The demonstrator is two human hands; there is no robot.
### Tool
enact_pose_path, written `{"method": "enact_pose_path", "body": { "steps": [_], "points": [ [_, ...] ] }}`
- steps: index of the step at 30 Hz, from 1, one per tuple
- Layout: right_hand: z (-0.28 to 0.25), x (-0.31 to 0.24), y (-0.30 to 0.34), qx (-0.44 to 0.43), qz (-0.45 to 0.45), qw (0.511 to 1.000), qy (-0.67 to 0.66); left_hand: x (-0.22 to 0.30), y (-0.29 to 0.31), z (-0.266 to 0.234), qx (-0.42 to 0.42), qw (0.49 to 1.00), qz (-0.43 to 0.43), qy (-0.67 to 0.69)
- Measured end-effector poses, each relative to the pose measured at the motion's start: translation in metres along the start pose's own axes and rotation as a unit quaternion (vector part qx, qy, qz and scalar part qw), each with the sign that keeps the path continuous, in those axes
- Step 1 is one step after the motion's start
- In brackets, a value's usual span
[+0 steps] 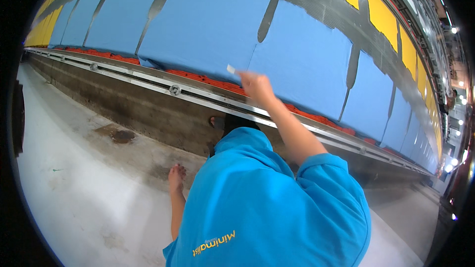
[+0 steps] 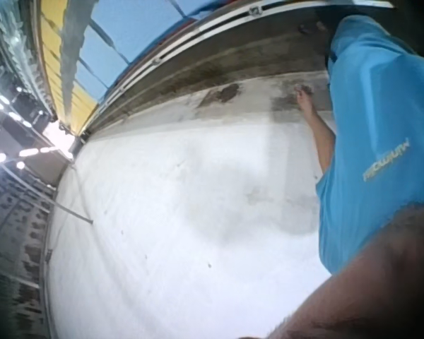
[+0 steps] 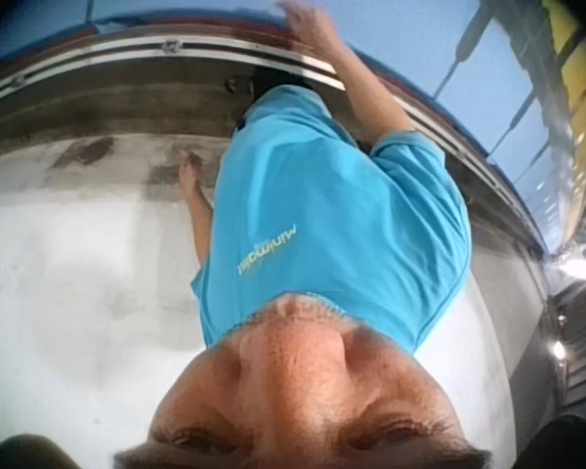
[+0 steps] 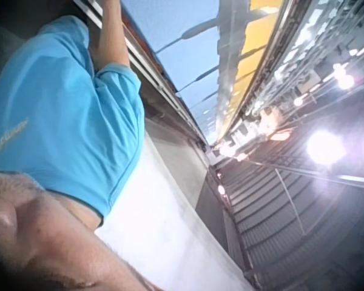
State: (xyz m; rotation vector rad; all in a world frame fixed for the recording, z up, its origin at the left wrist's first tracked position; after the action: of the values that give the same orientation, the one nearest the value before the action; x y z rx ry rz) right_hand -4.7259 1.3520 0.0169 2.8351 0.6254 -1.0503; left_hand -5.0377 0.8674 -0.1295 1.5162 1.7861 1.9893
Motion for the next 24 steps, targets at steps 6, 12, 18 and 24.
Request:
{"method": "enact_pose_path", "body": {
  "steps": [6, 12, 18, 24],
  "points": [
    [-0.01, 0.048, -0.125, 0.156, -0.019, 0.984, 0.087, -0.021, 0.027, 0.015, -0.066, 0.974, -0.05, -0.212],
    [0.061, -0.02, -0.064, -0.172, -0.073, 0.981, 0.055, 0.007, 0.034, 0.0, -0.093, 0.939, -0.027, -0.329],
    [0.012, 0.017, -0.161, 0.11, 0.133, 0.984, -0.033, 0.063, -0.002, -0.027, -0.108, 0.939, 0.001, -0.326],
    [-0.047, 0.095, -0.245, 0.249, 0.099, 0.952, 0.148, 0.171, -0.066, -0.055, 0.008, 0.994, -0.012, -0.105]
  ]
}}
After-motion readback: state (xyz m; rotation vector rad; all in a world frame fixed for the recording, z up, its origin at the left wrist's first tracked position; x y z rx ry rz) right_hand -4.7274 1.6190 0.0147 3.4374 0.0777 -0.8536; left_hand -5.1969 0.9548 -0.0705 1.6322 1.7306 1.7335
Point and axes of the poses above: each hand's wrist, its own y-axis away from the middle knuckle, its own z-axis out of the palm, x = y × z, the point moved 5 cm from there along -y, towards the middle knuckle, and after that the axes turned 3 degrees about z, right-handed, at the moved point
